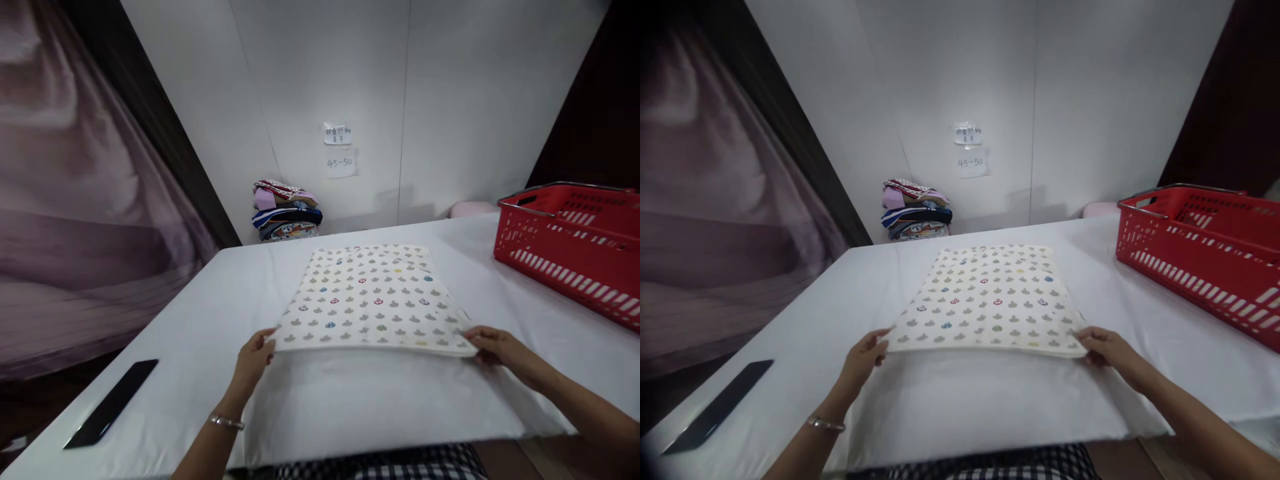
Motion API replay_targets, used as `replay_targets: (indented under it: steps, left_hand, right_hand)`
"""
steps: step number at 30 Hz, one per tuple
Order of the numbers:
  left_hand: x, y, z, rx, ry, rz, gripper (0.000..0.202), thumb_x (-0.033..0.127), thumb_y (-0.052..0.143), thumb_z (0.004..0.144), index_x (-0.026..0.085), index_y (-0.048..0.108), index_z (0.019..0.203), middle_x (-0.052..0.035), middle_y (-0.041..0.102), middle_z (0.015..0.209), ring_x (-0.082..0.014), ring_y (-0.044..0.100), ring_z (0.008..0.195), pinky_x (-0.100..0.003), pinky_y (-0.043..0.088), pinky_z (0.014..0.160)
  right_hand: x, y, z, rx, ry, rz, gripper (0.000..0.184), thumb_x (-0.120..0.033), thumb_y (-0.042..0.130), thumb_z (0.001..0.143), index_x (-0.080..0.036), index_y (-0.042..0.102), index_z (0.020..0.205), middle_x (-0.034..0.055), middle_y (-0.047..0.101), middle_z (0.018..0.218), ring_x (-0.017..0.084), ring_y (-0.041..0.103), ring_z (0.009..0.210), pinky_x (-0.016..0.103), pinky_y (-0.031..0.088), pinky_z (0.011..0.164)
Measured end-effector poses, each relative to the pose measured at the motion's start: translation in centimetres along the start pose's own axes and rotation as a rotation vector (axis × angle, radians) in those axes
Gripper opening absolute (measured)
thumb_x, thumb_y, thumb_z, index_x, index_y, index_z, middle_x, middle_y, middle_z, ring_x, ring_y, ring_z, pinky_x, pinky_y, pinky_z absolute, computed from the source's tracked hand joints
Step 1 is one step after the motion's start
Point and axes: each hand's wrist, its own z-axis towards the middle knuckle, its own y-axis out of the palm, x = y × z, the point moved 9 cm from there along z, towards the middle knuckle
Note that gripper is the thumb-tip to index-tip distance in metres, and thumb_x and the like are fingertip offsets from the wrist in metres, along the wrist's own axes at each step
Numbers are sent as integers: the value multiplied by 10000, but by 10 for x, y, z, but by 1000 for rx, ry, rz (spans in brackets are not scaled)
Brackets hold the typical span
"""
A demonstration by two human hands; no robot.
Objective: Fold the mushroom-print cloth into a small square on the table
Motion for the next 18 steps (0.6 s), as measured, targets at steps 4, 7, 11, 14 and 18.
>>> replay_targets:
  steps: [4, 7, 11, 14, 18]
  left_hand:
    - [-24, 9, -10, -81, 36, 504, 325, 248, 479, 755, 181, 628, 1036, -15, 639, 712, -175, 604, 669, -282, 452, 642]
    - [-4, 15, -13, -42, 175, 836, 283, 214, 448, 810, 192, 635, 1021, -82, 651, 1003, -221, 612, 920, -326, 459, 787]
    - [56, 54, -8, -23, 492, 902, 275, 240, 458, 846, 172, 635, 1045, -116, 600, 1170, -250, 552, 1095, -374, 429, 935]
    - [87, 103, 3, -56, 654, 817, 321, 323, 465, 877, 179, 613, 1124, -118, 542, 1293, -249, 475, 1219, -391, 367, 1031]
    - [80, 155, 25, -45, 638, 876, 394, 344, 440, 901, 160, 546, 1233, -138, 460, 1388, -280, 386, 1299, -479, 292, 1071]
  right_hand:
    - [37, 10, -3, -39, 70, -126, 359, -524, 642, 673, -198, 611, 819, -30, 539, 521, 103, 492, 467, 214, 377, 445]
    - [30, 3, 4, -36, 16, -309, 422, -536, 638, 667, -201, 644, 923, -45, 501, 468, 110, 445, 401, 233, 337, 398]
    - [-25, -17, 28, 132, -170, -556, 384, -492, 626, 682, -225, 693, 950, -9, 588, 542, 148, 512, 465, 265, 390, 446]
    - [-70, -14, 59, 204, -281, -643, 305, -458, 581, 727, -239, 707, 899, 6, 639, 608, 174, 570, 547, 280, 437, 521]
    - [-104, 0, 114, 237, -346, -738, 284, -361, 501, 799, -227, 693, 958, 31, 709, 856, 218, 646, 806, 295, 493, 717]
